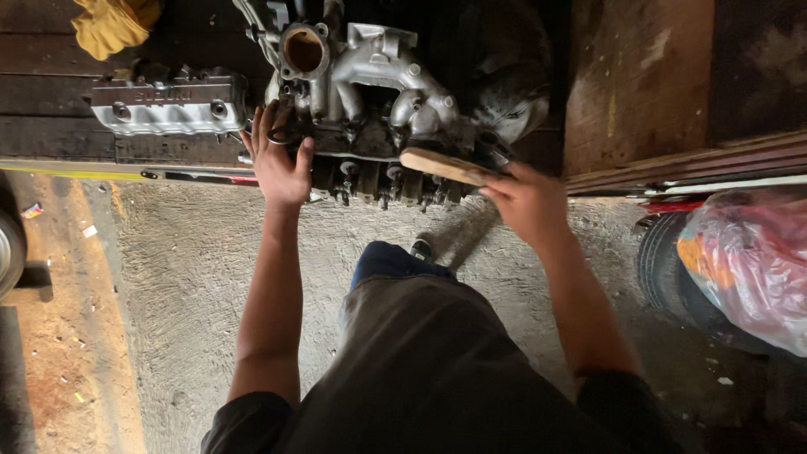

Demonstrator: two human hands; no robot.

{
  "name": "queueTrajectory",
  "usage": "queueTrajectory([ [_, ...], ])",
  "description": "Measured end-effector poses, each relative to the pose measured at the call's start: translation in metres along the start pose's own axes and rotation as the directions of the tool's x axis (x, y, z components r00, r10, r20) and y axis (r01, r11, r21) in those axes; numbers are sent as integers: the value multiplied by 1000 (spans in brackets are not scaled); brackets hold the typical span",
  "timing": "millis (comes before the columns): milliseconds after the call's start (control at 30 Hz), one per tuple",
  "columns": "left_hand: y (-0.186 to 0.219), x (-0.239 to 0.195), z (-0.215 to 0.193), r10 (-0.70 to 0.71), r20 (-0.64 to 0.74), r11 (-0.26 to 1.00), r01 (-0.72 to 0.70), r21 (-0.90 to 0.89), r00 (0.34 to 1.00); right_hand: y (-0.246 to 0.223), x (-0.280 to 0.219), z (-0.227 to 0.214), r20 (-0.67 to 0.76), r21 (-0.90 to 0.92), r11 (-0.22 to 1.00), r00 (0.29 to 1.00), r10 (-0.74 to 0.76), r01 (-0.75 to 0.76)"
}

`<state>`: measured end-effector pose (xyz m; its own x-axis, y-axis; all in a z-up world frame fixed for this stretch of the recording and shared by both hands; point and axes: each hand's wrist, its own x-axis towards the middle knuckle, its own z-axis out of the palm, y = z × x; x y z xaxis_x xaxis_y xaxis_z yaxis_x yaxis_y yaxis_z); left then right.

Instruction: The person uses a wire brush to scrub the surface of a disassembled engine block and a cylinder head resting on a workbench. The person repeatedly brushes different areas of the engine components to remove grime.

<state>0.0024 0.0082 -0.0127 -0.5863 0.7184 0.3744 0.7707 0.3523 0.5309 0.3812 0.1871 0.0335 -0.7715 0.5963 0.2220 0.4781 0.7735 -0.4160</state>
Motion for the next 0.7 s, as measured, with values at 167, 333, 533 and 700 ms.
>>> queueTrajectory([
  [167, 2, 5, 1, -3, -10, 1000, 3, 3, 1000, 24, -17, -27, -255, 29, 999, 967, 29, -23],
  [333, 2, 0, 0, -11, -9, 1000, 11, -3, 1000, 15, -27, -42, -252, 167, 986, 965, 70, -28],
  [533, 2, -2, -1, -12, 6, 1000, 12, -9, 1000, -13, -5, 3, -172, 137, 987, 983, -60, 84],
  [700, 0, 1, -1, -7, 12, 1000, 7, 17, 1000, -9, -1, -9, -17, -10, 1000, 1000, 5, -5],
])
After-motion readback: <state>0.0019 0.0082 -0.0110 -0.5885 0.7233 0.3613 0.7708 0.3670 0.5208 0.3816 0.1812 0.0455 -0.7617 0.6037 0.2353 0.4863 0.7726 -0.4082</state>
